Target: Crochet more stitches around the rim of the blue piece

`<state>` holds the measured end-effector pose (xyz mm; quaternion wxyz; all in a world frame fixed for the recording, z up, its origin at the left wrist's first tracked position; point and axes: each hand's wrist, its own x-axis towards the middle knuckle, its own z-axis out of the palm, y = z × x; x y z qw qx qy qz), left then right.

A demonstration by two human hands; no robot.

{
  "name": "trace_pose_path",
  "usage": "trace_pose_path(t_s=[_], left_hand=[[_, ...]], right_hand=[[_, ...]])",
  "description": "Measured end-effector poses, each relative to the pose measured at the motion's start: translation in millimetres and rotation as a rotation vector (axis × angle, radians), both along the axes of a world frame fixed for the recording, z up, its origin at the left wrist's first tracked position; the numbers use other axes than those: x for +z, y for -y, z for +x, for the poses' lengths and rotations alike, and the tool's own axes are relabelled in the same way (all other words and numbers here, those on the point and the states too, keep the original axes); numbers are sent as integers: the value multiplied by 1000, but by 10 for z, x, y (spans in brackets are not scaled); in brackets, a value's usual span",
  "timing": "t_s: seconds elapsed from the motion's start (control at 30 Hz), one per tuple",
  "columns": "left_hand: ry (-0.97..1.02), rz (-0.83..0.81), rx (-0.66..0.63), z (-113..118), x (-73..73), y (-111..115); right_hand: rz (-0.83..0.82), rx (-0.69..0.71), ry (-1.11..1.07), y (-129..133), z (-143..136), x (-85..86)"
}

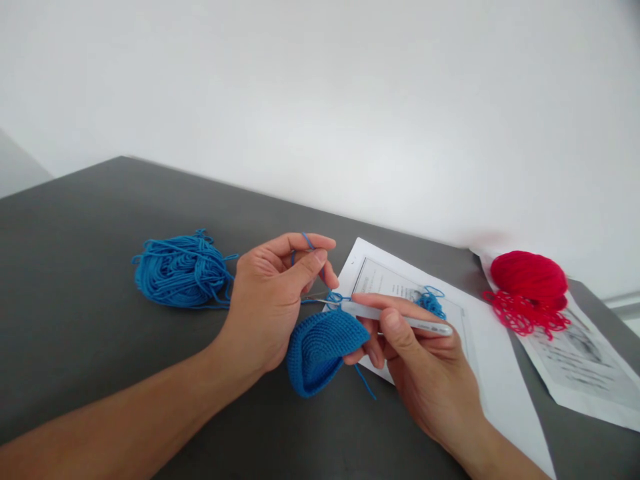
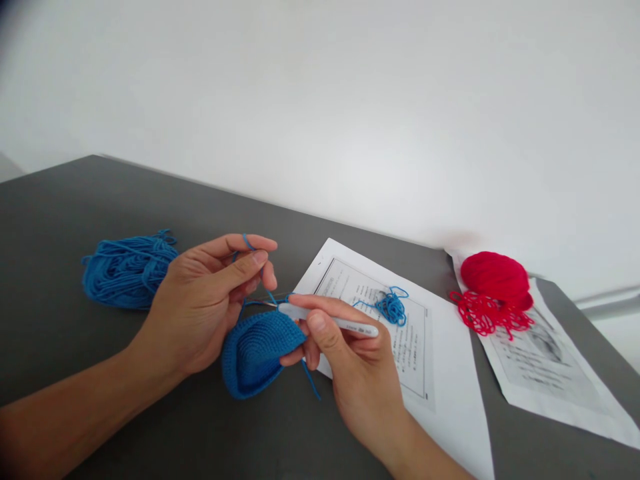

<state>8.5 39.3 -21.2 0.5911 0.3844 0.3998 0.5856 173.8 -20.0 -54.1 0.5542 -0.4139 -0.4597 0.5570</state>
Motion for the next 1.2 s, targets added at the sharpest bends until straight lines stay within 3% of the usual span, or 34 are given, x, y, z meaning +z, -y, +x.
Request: trace_pose_path(t_s=[0.5,0.73,0.87,1.0,1.2], left_hand=[[27,-8,-24,-17,40,18],[-206,95,-88,-40,6,94],[-377,125,-207,-20,-21,174],[-426,44,-258,18,-30,190],[-221,-152,-397,19,-19,174]], right_hand=[[1,-8,-9,2,-14,41],[-79,-96,-38,-49,30,92],[-112,-160,-66,-102,60,139],[-128,-182,-72,-115,77,173],[-113,-153,-73,-90,83,152]])
